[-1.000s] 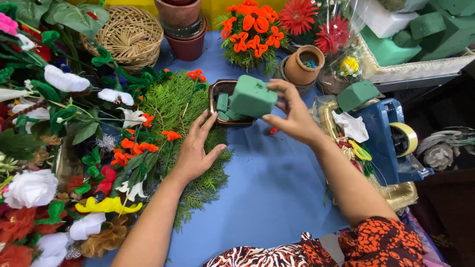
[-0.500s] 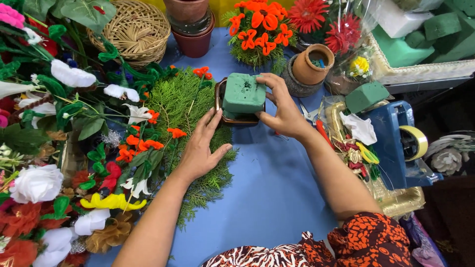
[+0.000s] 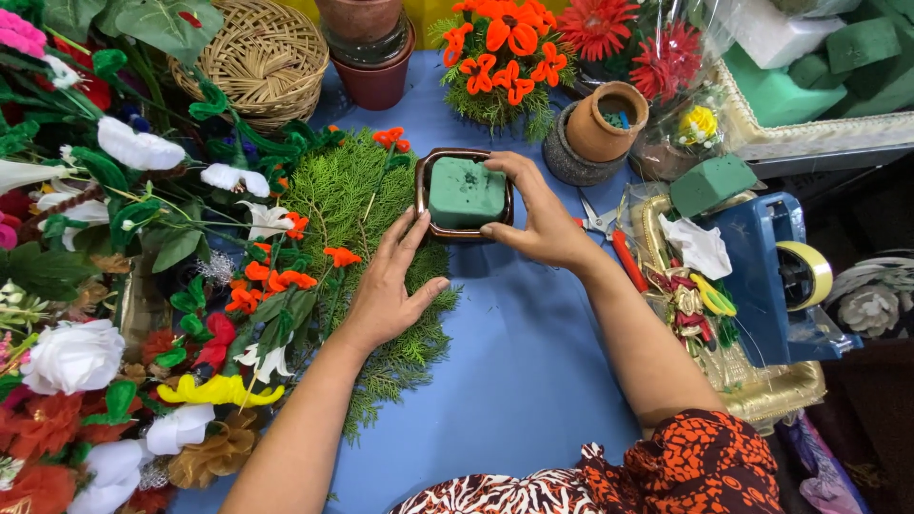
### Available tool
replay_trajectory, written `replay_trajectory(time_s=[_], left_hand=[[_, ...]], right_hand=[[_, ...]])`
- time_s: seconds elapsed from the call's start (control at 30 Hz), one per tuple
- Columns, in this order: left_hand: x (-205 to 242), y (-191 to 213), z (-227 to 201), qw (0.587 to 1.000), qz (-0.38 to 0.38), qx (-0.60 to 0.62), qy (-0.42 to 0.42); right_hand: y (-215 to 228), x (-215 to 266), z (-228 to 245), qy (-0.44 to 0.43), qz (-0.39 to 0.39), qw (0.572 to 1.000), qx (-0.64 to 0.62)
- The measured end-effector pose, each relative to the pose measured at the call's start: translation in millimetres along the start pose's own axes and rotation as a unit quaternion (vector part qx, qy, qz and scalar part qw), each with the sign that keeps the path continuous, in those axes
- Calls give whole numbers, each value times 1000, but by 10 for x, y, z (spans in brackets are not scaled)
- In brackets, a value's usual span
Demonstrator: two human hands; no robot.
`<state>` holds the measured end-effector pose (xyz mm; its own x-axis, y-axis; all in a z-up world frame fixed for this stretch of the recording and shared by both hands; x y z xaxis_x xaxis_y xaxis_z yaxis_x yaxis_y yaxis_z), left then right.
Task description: Cutting and fitting pieces of green floral foam into a small decorative container on a workbench.
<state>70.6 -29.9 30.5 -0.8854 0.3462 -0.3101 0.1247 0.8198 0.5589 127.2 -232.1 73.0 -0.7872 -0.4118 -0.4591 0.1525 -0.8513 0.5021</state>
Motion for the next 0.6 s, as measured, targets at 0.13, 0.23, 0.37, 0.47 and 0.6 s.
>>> replay_trajectory(time_s=[0.13,0.23,0.37,0.47,0.6], left_hand=[[1,7,-5,1000,-8,0,-11],[1,12,-16,1000,-8,0,-9],[3,8,-15,1000,-1,2,0],[-6,12,-11,1000,3,3,8],[3,-3,-2,1000,3,1,7]], right_hand=[[-23,-4,38,-6,0,1000,12],[-10,-19,44,-11,3,1000,9],[24,-40,-13,-21,9,1000,4],[12,-52,-30,-22,25,999,25],[18,-64,8,-28,25,999,38]])
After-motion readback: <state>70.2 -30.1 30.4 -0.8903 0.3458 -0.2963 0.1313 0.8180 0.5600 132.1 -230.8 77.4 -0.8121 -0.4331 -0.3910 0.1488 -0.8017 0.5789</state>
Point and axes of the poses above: each hand's wrist, its own x-axis away from the middle knuckle, its own y-axis out of the back of the hand, z = x × y, the point moved 8 cm from there along -x, towards the middle knuckle, and after that the axes turned 3 degrees about -z, right-handed, at the moved point
